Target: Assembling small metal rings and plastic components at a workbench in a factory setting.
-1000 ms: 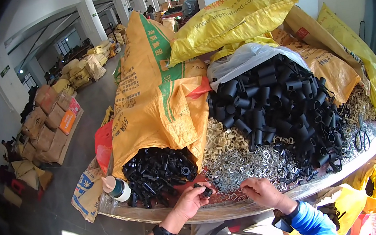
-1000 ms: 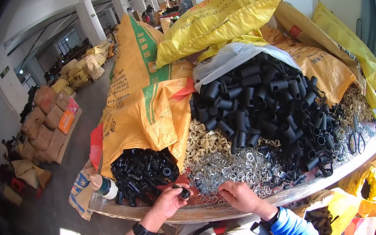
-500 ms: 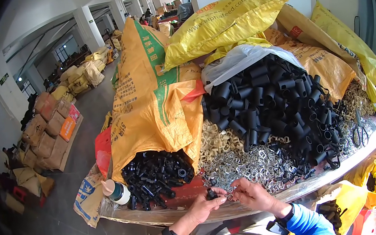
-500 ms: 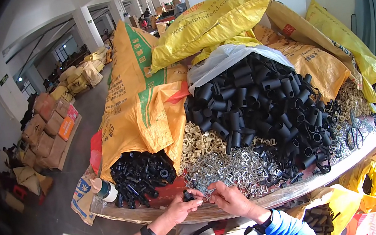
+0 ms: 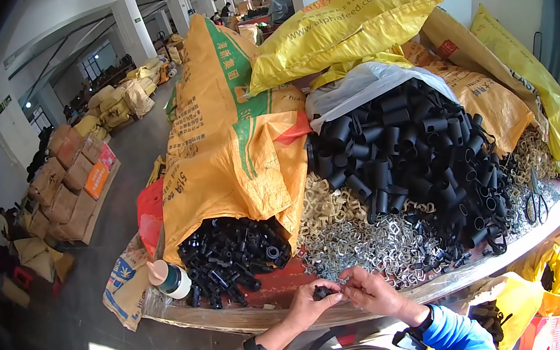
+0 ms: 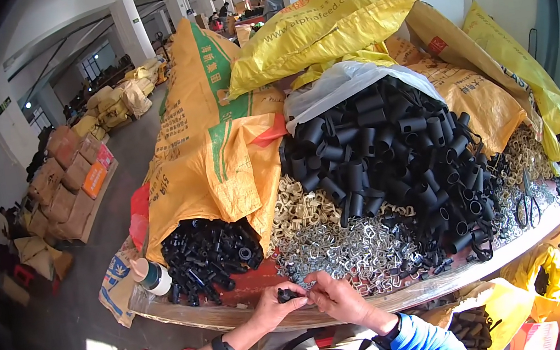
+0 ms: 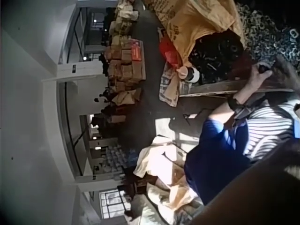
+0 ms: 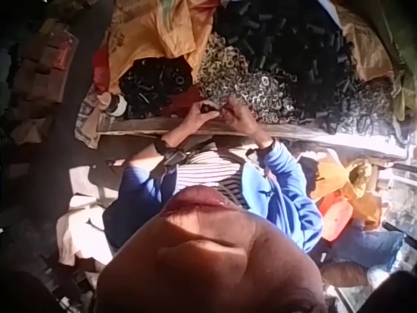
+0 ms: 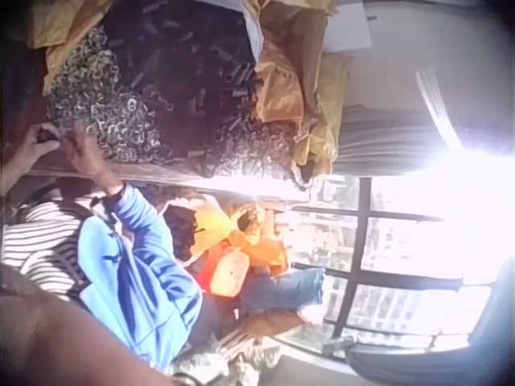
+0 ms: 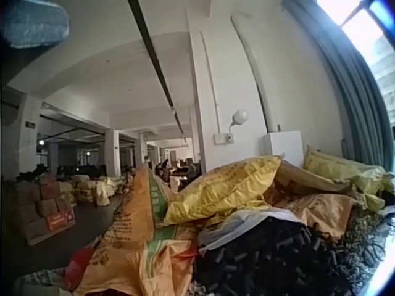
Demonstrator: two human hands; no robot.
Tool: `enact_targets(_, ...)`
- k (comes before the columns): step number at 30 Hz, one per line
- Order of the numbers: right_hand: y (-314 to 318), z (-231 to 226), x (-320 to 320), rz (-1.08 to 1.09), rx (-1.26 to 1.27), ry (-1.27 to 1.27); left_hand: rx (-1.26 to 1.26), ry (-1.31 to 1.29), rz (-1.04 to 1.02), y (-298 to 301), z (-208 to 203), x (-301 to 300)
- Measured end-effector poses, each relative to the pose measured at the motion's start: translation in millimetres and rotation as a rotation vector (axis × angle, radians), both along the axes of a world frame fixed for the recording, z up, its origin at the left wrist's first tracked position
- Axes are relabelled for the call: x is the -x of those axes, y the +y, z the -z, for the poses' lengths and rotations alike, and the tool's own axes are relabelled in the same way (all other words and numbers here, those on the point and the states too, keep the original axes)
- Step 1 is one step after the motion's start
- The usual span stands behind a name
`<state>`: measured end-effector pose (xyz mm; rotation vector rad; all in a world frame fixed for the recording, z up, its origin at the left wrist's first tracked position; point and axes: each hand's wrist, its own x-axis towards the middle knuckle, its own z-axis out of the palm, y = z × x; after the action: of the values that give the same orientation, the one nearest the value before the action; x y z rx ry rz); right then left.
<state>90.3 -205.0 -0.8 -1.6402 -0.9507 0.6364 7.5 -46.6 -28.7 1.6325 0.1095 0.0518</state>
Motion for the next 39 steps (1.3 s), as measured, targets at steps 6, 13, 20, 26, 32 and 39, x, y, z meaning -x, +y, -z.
enact_targets(6,4,7,1,0.001,0.004,0.039,0.011,-0.046,-0.032,0,3,0)
enact_targets(13,5,6,2,-0.002,0.010,0.079,0.075,-0.043,-0.001,1,-2,1)
enact_targets(20,7,13,3,0.007,-0.055,0.171,0.234,0.006,-0.034,-2,-7,2)
enact_targets(26,4,17,1,-0.032,0.047,0.189,0.216,0.026,-0.069,-2,-4,4)
enact_targets(32,2,15,2,-0.052,0.016,0.291,0.275,0.075,-0.064,-2,-4,6)
enact_targets(39,1,13,3,-0.070,-0.024,0.152,0.294,0.068,-0.072,-3,0,7)
